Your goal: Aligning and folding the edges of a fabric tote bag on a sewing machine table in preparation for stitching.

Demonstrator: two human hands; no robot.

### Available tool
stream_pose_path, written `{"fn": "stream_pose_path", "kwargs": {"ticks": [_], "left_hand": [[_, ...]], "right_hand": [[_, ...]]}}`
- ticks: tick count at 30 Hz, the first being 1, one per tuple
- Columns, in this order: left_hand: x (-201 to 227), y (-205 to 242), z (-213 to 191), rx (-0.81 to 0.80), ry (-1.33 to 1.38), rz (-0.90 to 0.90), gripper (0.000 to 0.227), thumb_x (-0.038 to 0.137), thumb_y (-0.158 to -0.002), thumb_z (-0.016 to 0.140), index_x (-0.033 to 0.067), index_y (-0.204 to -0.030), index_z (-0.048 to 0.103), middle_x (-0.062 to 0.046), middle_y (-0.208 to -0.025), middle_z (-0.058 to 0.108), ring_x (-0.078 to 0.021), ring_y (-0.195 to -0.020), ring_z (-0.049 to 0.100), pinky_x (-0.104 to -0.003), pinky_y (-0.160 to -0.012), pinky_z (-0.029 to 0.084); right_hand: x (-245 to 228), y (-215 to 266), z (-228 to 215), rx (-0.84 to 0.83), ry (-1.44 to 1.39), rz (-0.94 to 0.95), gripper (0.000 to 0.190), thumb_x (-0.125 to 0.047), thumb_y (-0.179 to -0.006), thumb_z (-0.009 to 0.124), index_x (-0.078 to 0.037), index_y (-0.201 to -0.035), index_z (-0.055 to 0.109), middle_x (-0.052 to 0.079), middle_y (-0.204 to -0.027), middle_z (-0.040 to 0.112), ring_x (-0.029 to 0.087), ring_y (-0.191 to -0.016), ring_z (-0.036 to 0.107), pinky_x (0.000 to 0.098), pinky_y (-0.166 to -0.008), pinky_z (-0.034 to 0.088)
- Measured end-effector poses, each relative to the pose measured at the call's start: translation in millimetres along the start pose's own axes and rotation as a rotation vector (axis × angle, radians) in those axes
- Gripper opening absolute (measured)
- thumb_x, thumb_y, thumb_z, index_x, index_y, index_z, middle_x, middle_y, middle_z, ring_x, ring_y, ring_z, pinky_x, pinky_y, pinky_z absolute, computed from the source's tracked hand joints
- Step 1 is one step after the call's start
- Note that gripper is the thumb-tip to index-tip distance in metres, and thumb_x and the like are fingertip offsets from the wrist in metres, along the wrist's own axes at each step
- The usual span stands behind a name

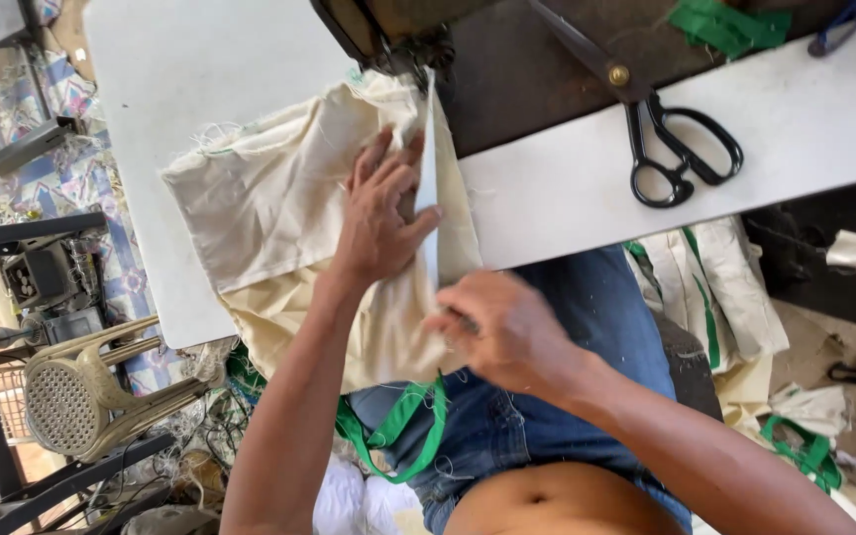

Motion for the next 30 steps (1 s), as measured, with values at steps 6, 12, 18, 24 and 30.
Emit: {"fn": "stream_pose_path", "kwargs": {"ticks": [6,12,18,24,30], "left_hand": [[-2,3,5,-0.04,0.053,-0.066,0.031,0.031,-0.081,0.075,0.0087,-0.092,0.056,-0.004,-0.156,0.052,-0.0365,-0.15,0.033,-0.055,-0.121,0.024],[4,3,0,-0.071,0.093,-0.115,0.029,0.028,-0.078,0.074,0.0079,-0.087,0.055,-0.002,-0.155,0.053,-0.0353,-0.151,0.033,-0.057,-0.122,0.022],[23,-3,-11,-0.193,0.087,-0.183,0.04,0.05,-0.079,0.072,0.0115,-0.086,0.064,-0.003,-0.158,0.05,-0.0364,-0.153,0.03,-0.062,-0.123,0.017],[19,-4,-7,-0.218,0.015,-0.171,0.021,0.026,-0.074,0.068,0.0085,-0.084,0.063,-0.005,-0.161,0.045,-0.0369,-0.154,0.027,-0.068,-0.121,0.019],[22,-6,-11,-0.247,0.002,-0.15,0.021,0.027,-0.075,0.067,0.0089,-0.085,0.062,-0.008,-0.162,0.045,-0.0384,-0.154,0.024,-0.069,-0.12,0.02]], "right_hand": [[24,-4,-31,0.169,0.691,0.108,0.034,-0.047,-0.094,0.073,-0.014,-0.102,0.069,0.0,-0.097,0.052,0.023,-0.093,0.047,0.0445,-0.085,0.042],[12,-16,0,0.128,0.599,0.017,0.013,-0.021,-0.097,0.064,-0.013,-0.09,0.057,0.002,-0.077,0.05,0.028,-0.081,0.056,0.0413,-0.078,0.038],[-7,-17,6,0.169,0.204,-0.018,0.01,-0.009,-0.097,0.065,-0.015,-0.101,0.058,-0.001,-0.069,0.059,0.025,-0.059,0.062,0.0328,-0.055,0.046],[27,-27,-19,0.228,0.43,-0.083,0.015,-0.021,-0.096,0.069,-0.015,-0.109,0.068,0.009,-0.087,0.062,0.034,-0.078,0.062,0.0458,-0.069,0.05],[33,-49,-42,-0.043,0.764,-0.299,0.074,-0.067,-0.091,0.051,-0.01,-0.138,0.063,0.009,-0.12,0.051,0.031,-0.102,0.044,0.0477,-0.097,0.035]]}}
Point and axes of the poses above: each hand's wrist, its own y-axis away from the middle knuckle, its own z-axis out of the palm, x = y × z, the point moved 5 cm from there along -y, towards the middle knuckle
